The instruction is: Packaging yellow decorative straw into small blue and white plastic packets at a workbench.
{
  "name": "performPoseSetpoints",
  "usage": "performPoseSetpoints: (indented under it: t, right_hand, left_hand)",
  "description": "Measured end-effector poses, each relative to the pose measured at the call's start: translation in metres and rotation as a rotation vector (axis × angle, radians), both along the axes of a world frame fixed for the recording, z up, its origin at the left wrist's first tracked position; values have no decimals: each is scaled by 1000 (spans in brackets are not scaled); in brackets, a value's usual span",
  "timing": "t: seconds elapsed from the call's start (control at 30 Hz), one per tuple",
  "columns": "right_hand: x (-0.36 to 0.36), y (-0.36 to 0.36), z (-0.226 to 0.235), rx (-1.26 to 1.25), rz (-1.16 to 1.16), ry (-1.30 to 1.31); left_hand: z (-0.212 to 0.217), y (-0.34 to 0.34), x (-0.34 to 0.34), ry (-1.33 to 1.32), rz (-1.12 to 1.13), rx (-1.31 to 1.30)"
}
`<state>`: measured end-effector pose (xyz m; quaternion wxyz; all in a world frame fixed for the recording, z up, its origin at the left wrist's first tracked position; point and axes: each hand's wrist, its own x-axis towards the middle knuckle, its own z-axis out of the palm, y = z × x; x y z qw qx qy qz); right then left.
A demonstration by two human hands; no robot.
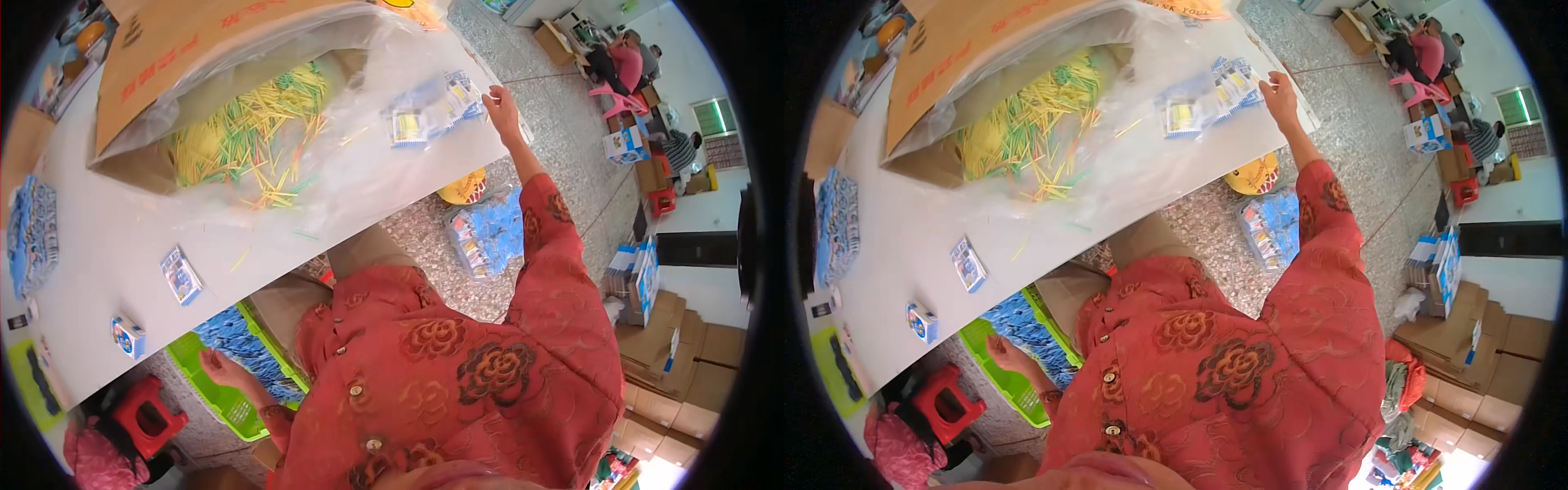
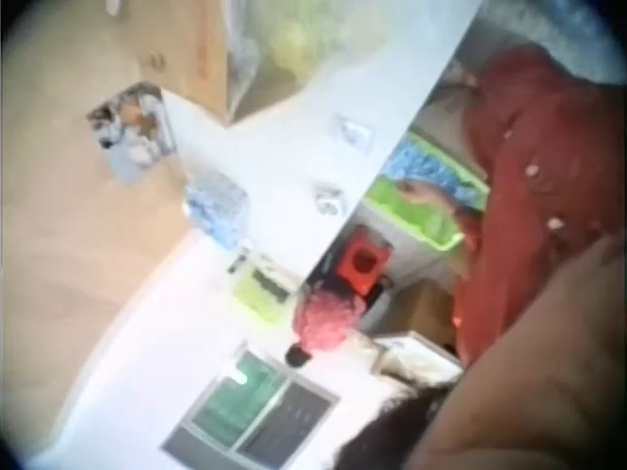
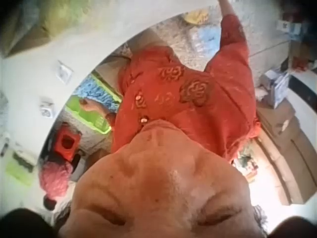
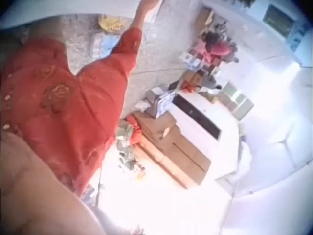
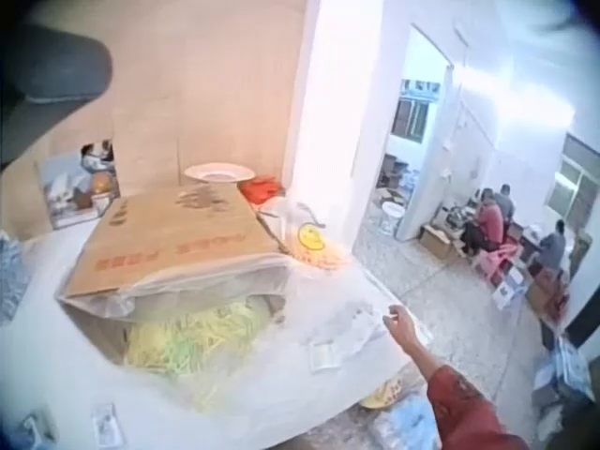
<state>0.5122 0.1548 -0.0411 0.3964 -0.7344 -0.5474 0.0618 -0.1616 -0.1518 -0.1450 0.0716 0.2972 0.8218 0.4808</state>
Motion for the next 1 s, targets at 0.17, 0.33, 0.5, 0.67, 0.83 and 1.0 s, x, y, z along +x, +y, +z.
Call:
performPoseSetpoints:
  t: [0.17, 0.33, 0.5, 0.67, 0.83, 1.0]
  right_hand:
    - [11, 20, -5, 82, 97, -6]
    - [-45, 3, -1, 59, 347, 180]
    - [-119, -21, 8, -137, 562, 217]
    - [-182, -40, 13, -38, 777, 417]
    - [-155, -28, 31, -77, 821, 387]
    - [-44, 24, 11, 134, 306, 152]
  left_hand:
    - [91, 51, 105, -156, -412, 112]
    - [157, 126, 242, -333, -1230, -67]
    - [134, 182, 339, -442, -1739, -175]
    - [107, 212, 389, -109, -1781, -186]
    - [76, 247, 396, 231, -1469, 91]
    - [81, 301, 385, 212, -1190, 18]
